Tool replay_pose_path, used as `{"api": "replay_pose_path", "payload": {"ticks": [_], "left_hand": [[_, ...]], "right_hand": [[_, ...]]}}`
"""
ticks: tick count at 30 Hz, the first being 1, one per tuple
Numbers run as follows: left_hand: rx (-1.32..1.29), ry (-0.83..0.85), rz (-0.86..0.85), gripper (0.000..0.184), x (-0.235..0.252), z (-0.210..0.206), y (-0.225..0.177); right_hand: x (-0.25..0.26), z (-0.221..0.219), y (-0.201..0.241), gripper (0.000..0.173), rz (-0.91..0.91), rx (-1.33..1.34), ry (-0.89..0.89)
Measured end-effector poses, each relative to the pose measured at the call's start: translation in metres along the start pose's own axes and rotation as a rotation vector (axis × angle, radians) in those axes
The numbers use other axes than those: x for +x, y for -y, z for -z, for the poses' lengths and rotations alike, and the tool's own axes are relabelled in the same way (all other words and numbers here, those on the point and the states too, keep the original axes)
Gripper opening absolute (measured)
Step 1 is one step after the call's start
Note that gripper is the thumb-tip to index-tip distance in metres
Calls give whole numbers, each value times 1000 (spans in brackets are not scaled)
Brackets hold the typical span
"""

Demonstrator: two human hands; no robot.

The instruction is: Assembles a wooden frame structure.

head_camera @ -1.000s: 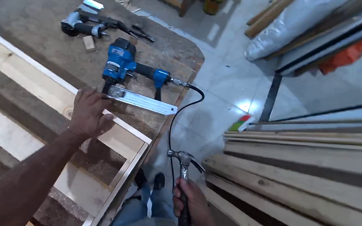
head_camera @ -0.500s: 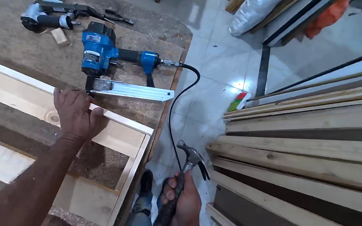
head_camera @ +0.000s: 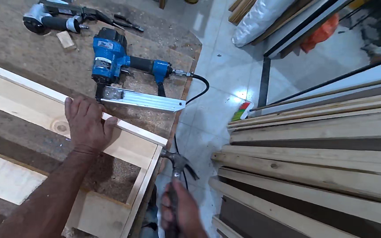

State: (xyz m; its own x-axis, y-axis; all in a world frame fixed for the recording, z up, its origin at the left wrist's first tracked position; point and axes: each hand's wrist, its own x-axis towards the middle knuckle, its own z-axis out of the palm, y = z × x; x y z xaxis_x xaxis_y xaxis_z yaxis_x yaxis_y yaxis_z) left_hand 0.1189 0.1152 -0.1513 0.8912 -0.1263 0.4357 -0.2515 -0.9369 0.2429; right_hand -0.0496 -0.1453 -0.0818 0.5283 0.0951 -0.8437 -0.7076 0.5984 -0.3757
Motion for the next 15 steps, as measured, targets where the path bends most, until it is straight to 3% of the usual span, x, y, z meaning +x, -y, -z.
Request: {"api": "replay_pose_path", "payload": {"ticks": [2, 4, 7, 9, 13, 15], "left_hand": [[-4, 18, -11, 81, 3, 1, 2], [-26, 11, -14, 82, 1, 0, 2], [-82, -61, 31, 77, 0, 2, 3], [-99, -137, 284, 68, -5, 19, 2], [-469, -377, 1151, 72, -2, 36, 18], [-784, -445, 1314, 71, 6, 23, 29]], "right_hand": [[-5, 24, 16, 53, 102, -6, -77], [-5, 27, 27, 53, 258, 126, -265], [-5, 15, 20, 54, 197, 159, -276], [-8, 8, 15, 57, 80, 105, -180], [-15, 31, 25, 54, 142, 29, -205], [-17, 53, 36, 54, 202, 16, -277]]}}
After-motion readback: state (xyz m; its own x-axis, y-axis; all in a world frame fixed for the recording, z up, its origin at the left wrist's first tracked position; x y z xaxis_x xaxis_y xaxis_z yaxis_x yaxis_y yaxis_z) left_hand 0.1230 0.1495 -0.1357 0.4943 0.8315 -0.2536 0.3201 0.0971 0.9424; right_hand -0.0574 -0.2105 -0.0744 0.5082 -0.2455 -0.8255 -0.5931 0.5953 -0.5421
